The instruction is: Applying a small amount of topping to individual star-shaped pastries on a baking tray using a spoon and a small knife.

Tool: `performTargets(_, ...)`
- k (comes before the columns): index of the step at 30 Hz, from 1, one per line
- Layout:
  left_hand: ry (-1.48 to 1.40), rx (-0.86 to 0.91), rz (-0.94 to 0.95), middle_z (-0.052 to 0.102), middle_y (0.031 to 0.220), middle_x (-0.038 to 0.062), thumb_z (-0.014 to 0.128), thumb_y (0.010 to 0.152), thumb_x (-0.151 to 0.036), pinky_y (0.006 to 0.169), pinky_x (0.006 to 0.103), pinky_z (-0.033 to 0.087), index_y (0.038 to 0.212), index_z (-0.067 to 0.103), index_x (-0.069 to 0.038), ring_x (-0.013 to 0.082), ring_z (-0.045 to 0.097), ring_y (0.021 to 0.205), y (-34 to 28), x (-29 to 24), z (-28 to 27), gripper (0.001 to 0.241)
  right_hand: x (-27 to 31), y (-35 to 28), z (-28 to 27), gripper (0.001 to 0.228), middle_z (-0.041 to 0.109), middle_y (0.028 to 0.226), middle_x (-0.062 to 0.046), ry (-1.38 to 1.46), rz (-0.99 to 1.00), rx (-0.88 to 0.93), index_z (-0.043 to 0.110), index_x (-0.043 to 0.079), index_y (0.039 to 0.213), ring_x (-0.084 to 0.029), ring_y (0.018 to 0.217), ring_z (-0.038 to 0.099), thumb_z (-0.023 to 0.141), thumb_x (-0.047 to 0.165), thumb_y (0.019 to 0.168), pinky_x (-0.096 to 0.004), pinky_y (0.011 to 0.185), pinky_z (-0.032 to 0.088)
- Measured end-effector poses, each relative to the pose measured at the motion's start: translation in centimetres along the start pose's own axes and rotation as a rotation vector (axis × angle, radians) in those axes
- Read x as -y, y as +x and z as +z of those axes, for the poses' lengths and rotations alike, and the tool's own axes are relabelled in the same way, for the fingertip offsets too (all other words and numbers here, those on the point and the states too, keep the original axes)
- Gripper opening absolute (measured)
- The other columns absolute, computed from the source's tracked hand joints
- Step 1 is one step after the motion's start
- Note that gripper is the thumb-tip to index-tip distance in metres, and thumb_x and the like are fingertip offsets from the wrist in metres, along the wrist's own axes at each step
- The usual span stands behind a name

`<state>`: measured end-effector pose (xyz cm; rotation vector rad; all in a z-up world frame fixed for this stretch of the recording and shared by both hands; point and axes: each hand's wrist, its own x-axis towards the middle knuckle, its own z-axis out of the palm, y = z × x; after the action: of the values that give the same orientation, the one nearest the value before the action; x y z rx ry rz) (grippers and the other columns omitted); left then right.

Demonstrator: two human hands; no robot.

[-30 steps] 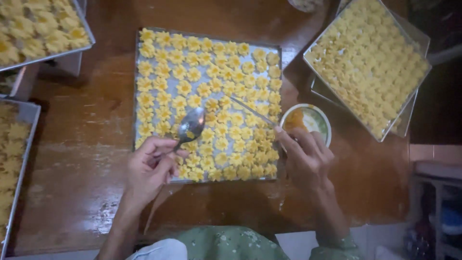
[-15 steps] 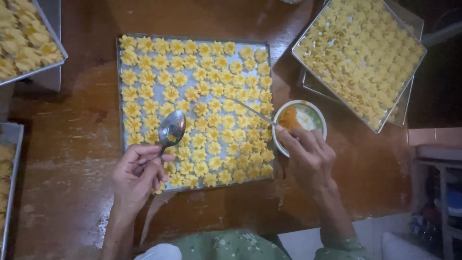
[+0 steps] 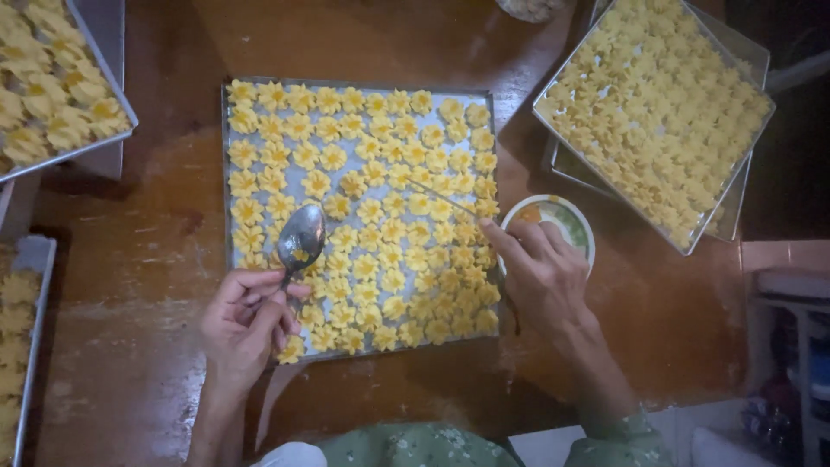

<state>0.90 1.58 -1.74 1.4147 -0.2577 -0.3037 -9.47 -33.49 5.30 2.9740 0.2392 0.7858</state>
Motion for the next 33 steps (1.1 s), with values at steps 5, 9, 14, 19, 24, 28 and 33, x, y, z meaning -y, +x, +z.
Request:
performTargets(5, -0.025, -0.021, -0.031, 0.078, 0.096, 0.021, 0.055, 0.098, 0.010, 0.037, 0.0180, 0.049, 0.112, 0.060, 0.002, 0.0118, 0.066, 0.048, 0.1, 0.5, -0.1, 0.017, 0.5, 0.8, -0.1, 0.036, 0.067, 0.095, -0.004, -0.003, 0.023, 0.023, 0.075, 0.015, 0.120, -0.025, 0.076, 0.061, 0.064, -0.007, 0.095, -0.037, 0.059, 0.043)
performTargets(9, -0.004, -0.027, -0.044, 0.078, 0.096, 0.021, 0.055, 0.099, 0.006, 0.036, 0.0170, 0.047, 0.111, 0.059, 0.001, 0.0119, 0.065, 0.048, 0.3, 0.2, 0.0, 0.014, 0.5, 1.3, 0.0, 0.034, 0.068, 0.095, -0.004, -0.002, 0.018, 0.043, 0.074, 0.014, 0.120, -0.024, 0.076, 0.061, 0.063, -0.004, 0.093, -0.037, 0.055, 0.039)
performTargets(14, -0.025, 0.008, 0.037, 0.079, 0.098, 0.018, 0.055, 0.099, 0.009, 0.037, 0.0165, 0.051, 0.114, 0.061, 0.000, 0.0104, 0.068, 0.050, 0.4, 0.6, -0.4, 0.019, 0.6, 1.6, 0.3, 0.038, 0.072, 0.094, -0.004, -0.031, 0.008, 0.034, 0.075, 0.015, 0.121, -0.022, 0.077, 0.064, 0.063, -0.007, 0.092, -0.033, 0.048, 0.035)
performTargets(19, -0.061, -0.025, -0.036, 0.079, 0.099, 0.020, 0.056, 0.098, 0.006, 0.037, 0.0178, 0.048, 0.113, 0.059, 0.000, 0.0123, 0.065, 0.049, 0.1, 1.5, -0.6, 0.016, 0.5, 1.9, 0.5, 0.042, 0.070, 0.091, -0.001, -0.061, -0.009, 0.056, 0.077, 0.016, 0.119, -0.019, 0.073, 0.062, 0.065, -0.011, 0.090, -0.032, 0.044, 0.034)
performTargets(24, -0.077, -0.038, -0.052, 0.078, 0.098, 0.022, 0.055, 0.097, 0.008, 0.037, 0.0176, 0.047, 0.113, 0.059, 0.002, 0.0130, 0.064, 0.047, 0.2, 1.3, -0.6, 0.017, 0.6, 2.2, 0.1, 0.045, 0.071, 0.090, -0.001, -0.071, 0.014, 0.148, 0.077, 0.017, 0.120, -0.022, 0.077, 0.064, 0.066, -0.008, 0.084, -0.033, 0.045, 0.035)
performTargets(28, -0.068, -0.020, 0.001, 0.077, 0.096, 0.022, 0.053, 0.097, 0.012, 0.036, 0.0177, 0.047, 0.113, 0.059, 0.004, 0.0126, 0.064, 0.046, 0.3, 1.4, -0.6, 0.018, 0.6, 2.2, -0.6, 0.050, 0.068, 0.094, -0.001, -0.090, 0.017, 0.176, 0.075, 0.019, 0.123, -0.024, 0.082, 0.062, 0.063, -0.006, 0.081, -0.037, 0.053, 0.040)
performTargets(33, -0.081, -0.046, -0.053, 0.078, 0.097, 0.023, 0.054, 0.097, 0.010, 0.036, 0.0183, 0.046, 0.113, 0.059, 0.005, 0.0136, 0.064, 0.046, 0.2, 1.9, -0.8, 0.018, 1.0, 2.7, -1.3, 0.036, 0.068, 0.094, -0.002, -0.071, 0.011, 0.120, 0.076, 0.016, 0.119, -0.024, 0.078, 0.063, 0.065, -0.003, 0.091, -0.035, 0.060, 0.044)
